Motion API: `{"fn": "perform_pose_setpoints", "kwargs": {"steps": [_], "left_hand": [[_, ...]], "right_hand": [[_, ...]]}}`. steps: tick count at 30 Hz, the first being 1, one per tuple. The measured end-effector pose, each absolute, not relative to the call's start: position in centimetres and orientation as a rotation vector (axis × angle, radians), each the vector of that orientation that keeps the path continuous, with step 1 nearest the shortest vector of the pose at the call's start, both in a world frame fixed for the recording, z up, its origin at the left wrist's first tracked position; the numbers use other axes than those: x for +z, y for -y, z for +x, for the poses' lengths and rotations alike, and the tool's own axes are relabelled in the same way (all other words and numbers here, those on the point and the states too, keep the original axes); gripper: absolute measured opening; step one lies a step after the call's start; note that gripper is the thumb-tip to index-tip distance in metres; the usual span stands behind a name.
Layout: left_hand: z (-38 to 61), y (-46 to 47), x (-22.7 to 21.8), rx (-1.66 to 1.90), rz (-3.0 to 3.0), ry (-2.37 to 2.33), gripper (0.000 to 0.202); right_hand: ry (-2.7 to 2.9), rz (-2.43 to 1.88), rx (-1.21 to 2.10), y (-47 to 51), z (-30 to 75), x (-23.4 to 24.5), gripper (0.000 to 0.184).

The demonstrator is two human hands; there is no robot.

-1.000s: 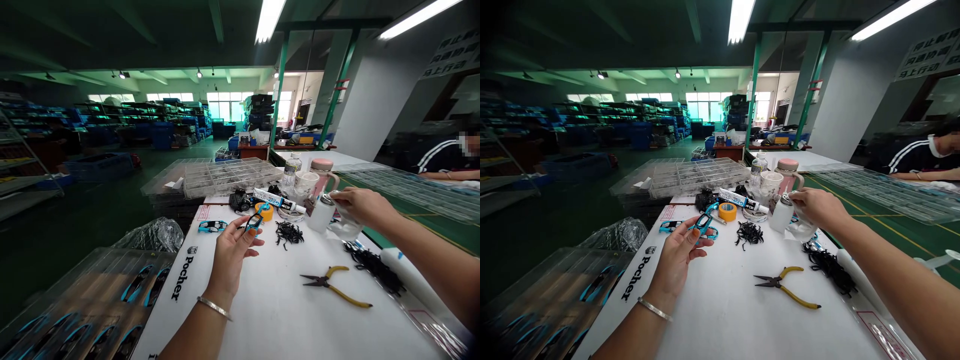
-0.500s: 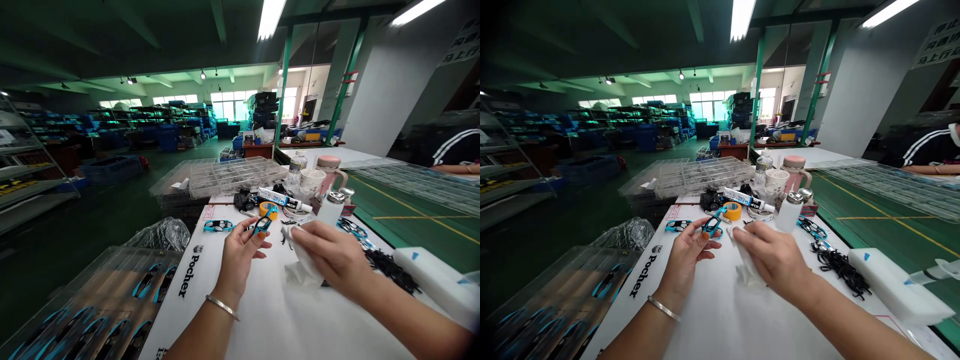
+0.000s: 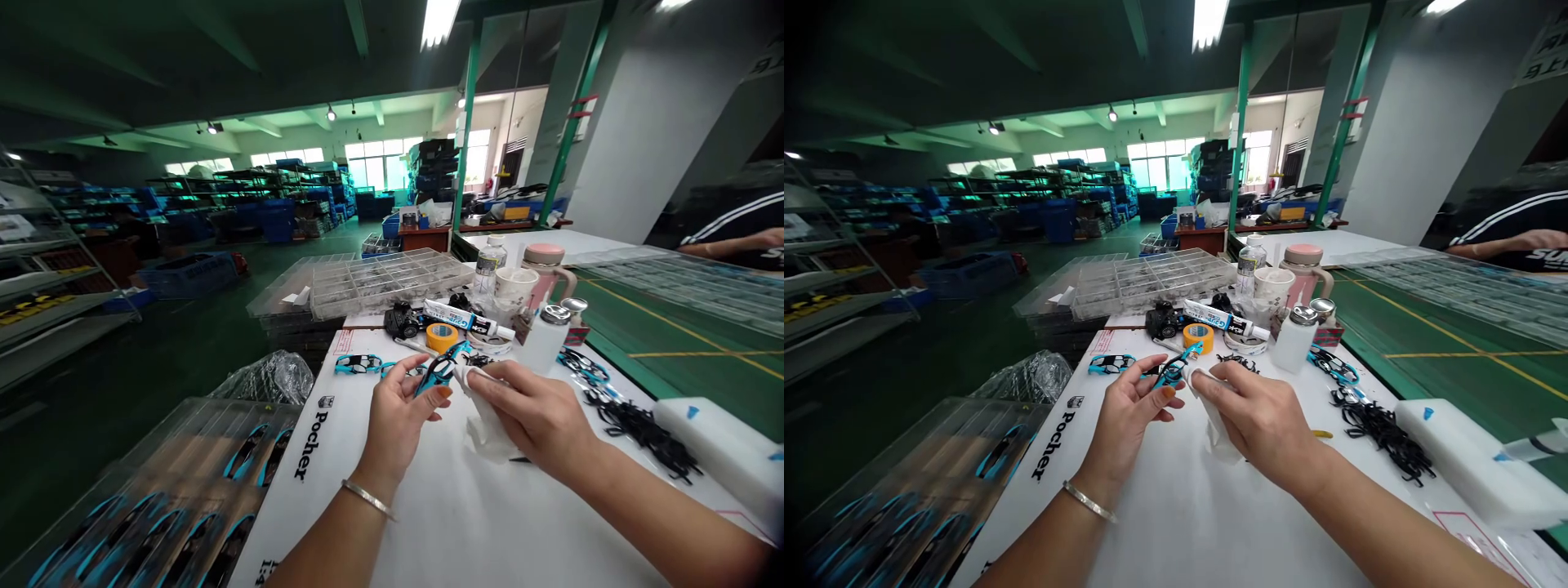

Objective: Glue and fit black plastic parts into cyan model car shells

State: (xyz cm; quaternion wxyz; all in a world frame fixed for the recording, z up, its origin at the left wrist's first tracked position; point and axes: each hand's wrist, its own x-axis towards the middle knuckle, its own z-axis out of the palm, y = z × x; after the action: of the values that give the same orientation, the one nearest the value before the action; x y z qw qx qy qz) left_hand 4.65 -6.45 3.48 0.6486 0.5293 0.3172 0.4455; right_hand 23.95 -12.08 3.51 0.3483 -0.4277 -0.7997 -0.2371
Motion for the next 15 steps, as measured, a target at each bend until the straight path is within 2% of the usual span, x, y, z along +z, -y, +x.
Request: {"fn": "perform_pose_setpoints", "kwargs": {"steps": [4, 10, 15], "left_hand": [[4.75, 6.57, 3.42, 1.032, 1.224, -0.723, 0.065], [4.96, 6.57, 3.11, 1.045, 1.261, -0.772, 0.064], [5.01, 6.71, 2.96, 1.065, 1.315, -0.769, 0.066]], "right_hand": [[2.070, -1.064, -0.459, 12.24, 23.64, 3.22, 0.031], [2.081, -1.111, -0.584, 12.03, 24.33, 3.42, 0.028], [2.099, -1.102, -0.507, 12.37, 24.04, 3.16, 0.030]]}}
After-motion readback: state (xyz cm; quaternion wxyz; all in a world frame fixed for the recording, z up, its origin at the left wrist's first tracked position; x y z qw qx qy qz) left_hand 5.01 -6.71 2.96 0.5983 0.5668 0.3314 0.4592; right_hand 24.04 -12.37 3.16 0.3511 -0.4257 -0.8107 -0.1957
